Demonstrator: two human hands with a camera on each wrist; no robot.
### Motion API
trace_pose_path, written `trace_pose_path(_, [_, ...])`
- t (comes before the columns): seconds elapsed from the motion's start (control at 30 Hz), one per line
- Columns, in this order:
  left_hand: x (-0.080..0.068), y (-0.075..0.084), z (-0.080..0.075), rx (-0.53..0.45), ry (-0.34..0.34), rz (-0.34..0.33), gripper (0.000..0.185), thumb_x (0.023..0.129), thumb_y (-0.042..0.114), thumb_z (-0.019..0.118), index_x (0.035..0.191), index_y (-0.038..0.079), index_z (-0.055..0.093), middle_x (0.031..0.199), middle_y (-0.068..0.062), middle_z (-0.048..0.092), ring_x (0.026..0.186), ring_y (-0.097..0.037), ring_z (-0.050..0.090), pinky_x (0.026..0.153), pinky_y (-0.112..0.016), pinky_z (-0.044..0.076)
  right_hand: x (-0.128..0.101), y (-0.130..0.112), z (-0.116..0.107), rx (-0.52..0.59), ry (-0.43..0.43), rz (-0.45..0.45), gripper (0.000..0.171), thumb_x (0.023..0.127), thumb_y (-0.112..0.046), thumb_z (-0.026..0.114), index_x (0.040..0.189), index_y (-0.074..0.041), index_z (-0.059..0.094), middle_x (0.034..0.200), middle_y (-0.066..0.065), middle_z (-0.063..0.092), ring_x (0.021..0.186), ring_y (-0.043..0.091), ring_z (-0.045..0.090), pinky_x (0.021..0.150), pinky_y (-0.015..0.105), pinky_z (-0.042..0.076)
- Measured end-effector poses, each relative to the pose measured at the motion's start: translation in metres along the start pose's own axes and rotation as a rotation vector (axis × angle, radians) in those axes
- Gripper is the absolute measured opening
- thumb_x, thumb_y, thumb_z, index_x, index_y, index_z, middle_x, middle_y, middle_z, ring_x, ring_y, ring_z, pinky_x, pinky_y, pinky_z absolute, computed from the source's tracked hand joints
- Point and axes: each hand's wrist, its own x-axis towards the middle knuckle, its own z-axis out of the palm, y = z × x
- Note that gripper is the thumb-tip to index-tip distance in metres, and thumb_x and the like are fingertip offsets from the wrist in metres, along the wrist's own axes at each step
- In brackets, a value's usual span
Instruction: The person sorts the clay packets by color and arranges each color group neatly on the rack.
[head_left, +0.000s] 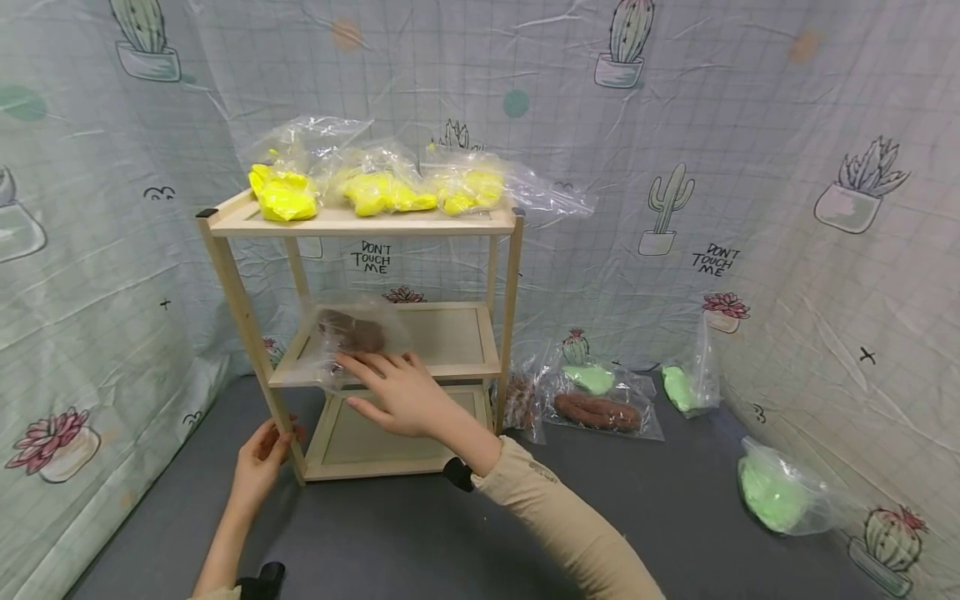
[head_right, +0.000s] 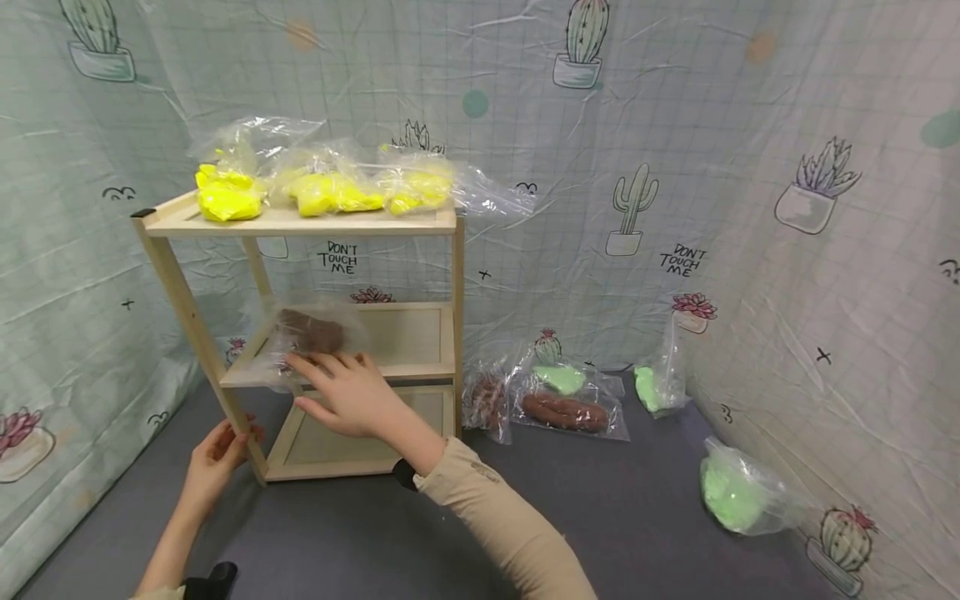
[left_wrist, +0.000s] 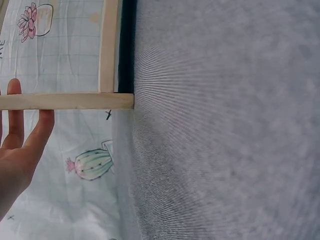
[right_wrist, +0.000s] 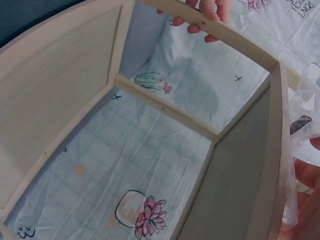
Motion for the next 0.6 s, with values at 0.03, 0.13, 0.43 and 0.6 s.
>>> trace_pose_path(0.03, [0.0, 0.001, -0.001, -0.009, -0.01, -0.003, 0.026, 0.092, -0.003, 0.041, 0.114, 0.001, 0.053, 0.091, 0.011, 0.065, 0.085, 0.001, 0.061, 0.069, -0.013, 0.048, 0.001, 0.0, 0.0, 0.004, -0.009, 0.004, 0.056, 0.094, -0.05, 0.026, 0.143, -0.03, 0.008, 0.142, -0.004, 0.032, 0.126, 0.018, 0.039, 0.098, 0.044, 0.034])
trace_pose_path(0.13, [0.0, 0.003, -0.002, -0.035, -0.038, -0.013, 0.027, 0.092, -0.002, 0.041, 0.116, 0.0, 0.052, 0.093, 0.012, 0.065, 0.087, 0.001, 0.061, 0.07, -0.013, 0.048, 0.005, -0.002, -0.001, 0.012, -0.025, 0.016, 0.056, 0.094, -0.05, 0.026, 0.143, -0.029, 0.008, 0.142, -0.004, 0.033, 0.126, 0.019, 0.039, 0.098, 0.044, 0.034])
trace_pose_path(0.43, [0.002, 0.005, -0.008, -0.088, -0.106, -0.047, 0.034, 0.09, -0.003, 0.044, 0.124, -0.01, 0.041, 0.101, 0.013, 0.064, 0.092, 0.001, 0.061, 0.073, -0.012, 0.047, 0.017, -0.006, 0.001, 0.041, -0.055, 0.08, 0.059, 0.093, -0.052, 0.023, 0.142, -0.022, 0.014, 0.138, -0.002, 0.041, 0.126, 0.019, 0.04, 0.099, 0.041, 0.035])
trace_pose_path(0.6, [0.003, -0.008, -0.017, -0.108, -0.137, -0.052, 0.036, 0.091, 0.003, 0.048, 0.126, -0.004, 0.044, 0.106, 0.012, 0.064, 0.094, -0.002, 0.062, 0.072, -0.014, 0.048, 0.022, -0.005, 0.003, 0.057, -0.085, 0.096, 0.057, 0.093, -0.052, 0.023, 0.142, -0.023, 0.016, 0.141, -0.002, 0.036, 0.13, 0.02, 0.034, 0.101, 0.042, 0.032])
